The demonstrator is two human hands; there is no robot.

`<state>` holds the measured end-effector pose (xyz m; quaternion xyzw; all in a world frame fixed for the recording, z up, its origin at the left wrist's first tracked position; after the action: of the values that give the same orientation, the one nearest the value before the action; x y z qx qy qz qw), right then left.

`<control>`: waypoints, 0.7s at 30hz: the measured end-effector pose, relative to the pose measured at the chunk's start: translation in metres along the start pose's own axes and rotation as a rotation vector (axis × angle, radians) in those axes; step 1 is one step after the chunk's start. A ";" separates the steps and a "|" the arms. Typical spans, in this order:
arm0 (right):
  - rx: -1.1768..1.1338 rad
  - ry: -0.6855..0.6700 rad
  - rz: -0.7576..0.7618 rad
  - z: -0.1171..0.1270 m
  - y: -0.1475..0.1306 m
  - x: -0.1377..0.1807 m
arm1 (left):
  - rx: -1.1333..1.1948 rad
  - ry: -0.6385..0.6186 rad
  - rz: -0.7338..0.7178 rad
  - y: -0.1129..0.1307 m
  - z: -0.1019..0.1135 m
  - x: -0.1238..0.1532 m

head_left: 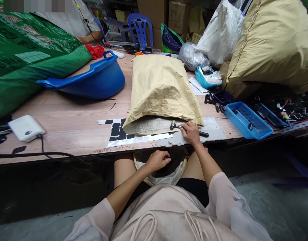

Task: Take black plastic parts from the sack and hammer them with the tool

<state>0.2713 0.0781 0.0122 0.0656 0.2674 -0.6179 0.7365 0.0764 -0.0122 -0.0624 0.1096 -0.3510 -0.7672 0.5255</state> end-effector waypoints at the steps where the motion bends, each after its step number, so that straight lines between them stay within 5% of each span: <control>1: -0.002 0.001 0.000 0.000 0.000 0.000 | 0.066 0.062 -0.021 0.007 0.021 -0.007; 5: -0.003 -0.010 -0.007 -0.001 0.000 0.000 | 0.083 0.496 0.128 0.000 0.119 -0.042; 8: -0.002 -0.017 -0.002 -0.001 -0.001 0.000 | -0.029 0.706 0.317 -0.017 0.166 -0.062; 15: -0.014 -0.014 0.002 0.000 -0.002 0.000 | -0.045 0.688 0.600 -0.037 0.175 -0.103; 21: -0.010 -0.018 -0.004 0.000 -0.001 0.000 | -0.022 0.664 0.624 -0.043 0.176 -0.112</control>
<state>0.2699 0.0776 0.0120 0.0559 0.2641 -0.6187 0.7378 -0.0021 0.1700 0.0148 0.2331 -0.1715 -0.4992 0.8168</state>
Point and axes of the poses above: each hand's wrist, its own x-axis away from the middle knuckle, its own z-axis out of the back of the hand, y = z × x, the point moved 9 cm from there along -x, towards the middle knuckle, and after that the axes turned 8 degrees about y, right-handed, at the moved point
